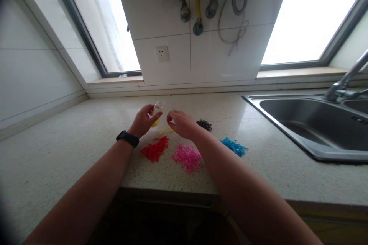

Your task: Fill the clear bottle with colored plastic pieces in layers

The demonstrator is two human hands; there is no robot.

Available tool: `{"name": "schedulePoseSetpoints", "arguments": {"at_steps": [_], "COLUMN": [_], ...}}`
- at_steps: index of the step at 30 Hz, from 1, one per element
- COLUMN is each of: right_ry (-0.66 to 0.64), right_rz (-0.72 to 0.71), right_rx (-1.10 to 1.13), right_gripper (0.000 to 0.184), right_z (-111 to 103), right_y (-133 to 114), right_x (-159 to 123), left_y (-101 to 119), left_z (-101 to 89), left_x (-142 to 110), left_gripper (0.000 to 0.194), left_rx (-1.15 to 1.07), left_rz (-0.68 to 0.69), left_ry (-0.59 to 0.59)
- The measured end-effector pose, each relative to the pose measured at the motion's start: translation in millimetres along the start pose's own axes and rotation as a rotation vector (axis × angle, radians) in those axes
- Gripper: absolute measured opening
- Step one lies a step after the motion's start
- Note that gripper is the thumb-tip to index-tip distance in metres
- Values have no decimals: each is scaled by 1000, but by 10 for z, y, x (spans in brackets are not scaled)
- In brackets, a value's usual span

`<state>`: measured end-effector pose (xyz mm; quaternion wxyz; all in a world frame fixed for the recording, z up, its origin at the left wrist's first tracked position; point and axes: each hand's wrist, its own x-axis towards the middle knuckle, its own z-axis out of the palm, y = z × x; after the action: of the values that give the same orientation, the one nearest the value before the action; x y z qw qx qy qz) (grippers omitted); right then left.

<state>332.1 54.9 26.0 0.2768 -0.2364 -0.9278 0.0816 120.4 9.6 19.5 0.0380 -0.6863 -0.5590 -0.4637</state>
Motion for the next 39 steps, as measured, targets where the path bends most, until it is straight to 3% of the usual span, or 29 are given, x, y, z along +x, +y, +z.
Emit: {"name": "schedulePoseSetpoints", "arguments": {"at_steps": [4,10,24,32,39], "right_ry": [-231,-335,-332,-356,-360], "right_rz": [-151,-175,-129,-143,-150], "right_rx": [-58,-70,-145,-156,-150], "right_gripper": [25,31,27,29,26], "right_z": [77,146,48,47,-16], "right_y": [-5,-29,-28,-24,-61], "right_x": [5,19,10,8,-12], "left_y": [-79,-89,-25,-139,-104], "left_z": [62,99,57,123,121], "left_x": [7,7,13,20,10], "left_gripper": [31,38,39,47,49], "left_rx": [-68,-171,-270,-432,-523], "left_rz": [-85,-121,-147,-236,-279], "left_ry": [-23,-51,-56,-72,-95]}}
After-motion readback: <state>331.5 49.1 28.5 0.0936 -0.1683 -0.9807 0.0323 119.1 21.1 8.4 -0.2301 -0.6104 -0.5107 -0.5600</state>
